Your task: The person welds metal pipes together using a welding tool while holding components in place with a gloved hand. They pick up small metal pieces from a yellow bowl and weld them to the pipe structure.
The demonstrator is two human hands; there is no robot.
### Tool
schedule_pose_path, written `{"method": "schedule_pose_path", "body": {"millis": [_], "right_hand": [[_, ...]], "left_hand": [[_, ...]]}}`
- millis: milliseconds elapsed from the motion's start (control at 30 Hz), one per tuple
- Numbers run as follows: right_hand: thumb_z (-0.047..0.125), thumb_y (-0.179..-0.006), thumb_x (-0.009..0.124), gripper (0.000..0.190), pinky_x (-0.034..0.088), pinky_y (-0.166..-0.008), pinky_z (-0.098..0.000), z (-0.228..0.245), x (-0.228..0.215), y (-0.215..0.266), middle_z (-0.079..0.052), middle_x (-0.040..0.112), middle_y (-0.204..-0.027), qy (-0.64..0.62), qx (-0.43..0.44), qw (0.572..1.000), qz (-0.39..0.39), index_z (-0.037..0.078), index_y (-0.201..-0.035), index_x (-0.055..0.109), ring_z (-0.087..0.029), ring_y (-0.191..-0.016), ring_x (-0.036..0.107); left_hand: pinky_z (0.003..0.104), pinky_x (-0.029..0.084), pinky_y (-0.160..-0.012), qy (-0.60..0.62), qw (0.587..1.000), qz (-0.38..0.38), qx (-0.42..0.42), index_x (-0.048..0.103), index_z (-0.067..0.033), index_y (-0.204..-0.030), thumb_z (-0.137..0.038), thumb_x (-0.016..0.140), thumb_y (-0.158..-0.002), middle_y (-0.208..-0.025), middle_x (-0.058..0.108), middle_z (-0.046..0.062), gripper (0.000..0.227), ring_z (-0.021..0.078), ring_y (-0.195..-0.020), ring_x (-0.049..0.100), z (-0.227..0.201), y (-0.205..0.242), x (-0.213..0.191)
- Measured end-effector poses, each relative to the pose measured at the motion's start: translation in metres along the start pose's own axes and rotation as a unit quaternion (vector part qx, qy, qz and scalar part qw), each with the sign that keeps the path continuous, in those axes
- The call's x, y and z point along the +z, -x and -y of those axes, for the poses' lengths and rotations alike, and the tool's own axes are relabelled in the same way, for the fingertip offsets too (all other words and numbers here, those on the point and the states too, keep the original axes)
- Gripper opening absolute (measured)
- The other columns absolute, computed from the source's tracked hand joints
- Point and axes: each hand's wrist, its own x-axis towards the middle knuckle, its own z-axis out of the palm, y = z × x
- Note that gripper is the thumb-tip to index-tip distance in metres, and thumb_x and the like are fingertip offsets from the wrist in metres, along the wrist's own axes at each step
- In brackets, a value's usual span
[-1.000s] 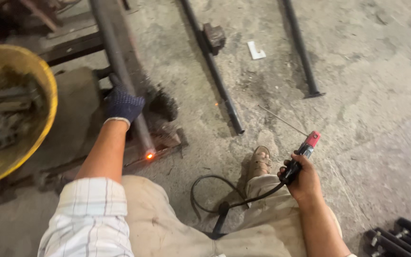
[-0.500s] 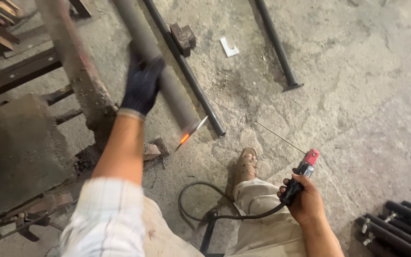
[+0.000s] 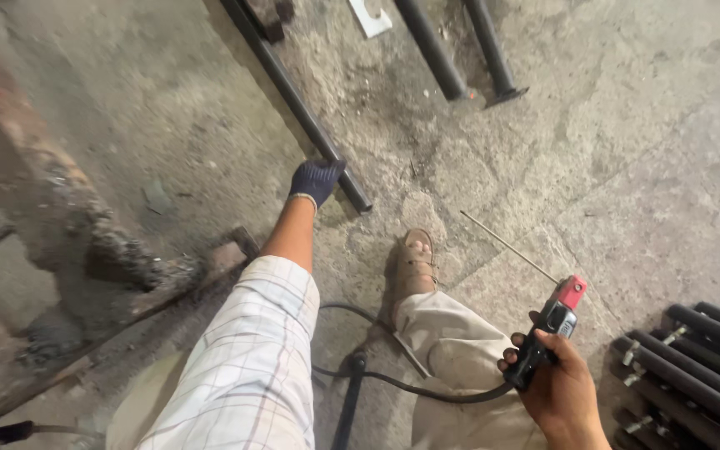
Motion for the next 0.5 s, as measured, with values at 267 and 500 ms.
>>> {"method": "schedule_pose_path", "body": {"millis": [267,500], "right_hand": [[0.02,-0.088,0.056,0.05,0.05,-0.074,-0.0489,0.012,0.006,0.0,-0.014,0.061,-0.094,0.018,0.027,0.998,-0.06,0.01,-0.136,0.053,-0.029,-0.078,0.058],[0.021,-0.083,0.061,0.065,0.048,-0.071,-0.05,0.011,-0.01,-0.013,-0.016,0.059,-0.095,-0.009,0.031,0.999,-0.043,0.006,-0.146,0.05,-0.03,-0.079,0.056]], "left_hand": [[0.047,0.052,-0.099,-0.084,0.966,0.059,-0.238,0.056,0.0081,-0.126,-0.071,0.062,-0.086,-0.127,0.065,0.03,0.089,0.0414,-0.119,0.064,0.045,0.035,0.116],[0.048,0.048,-0.102,0.005,0.961,0.017,-0.276,0.032,0.0015,-0.151,-0.062,0.075,-0.072,-0.133,0.061,0.028,0.11,0.0425,-0.122,0.06,0.004,0.025,0.143]]}}
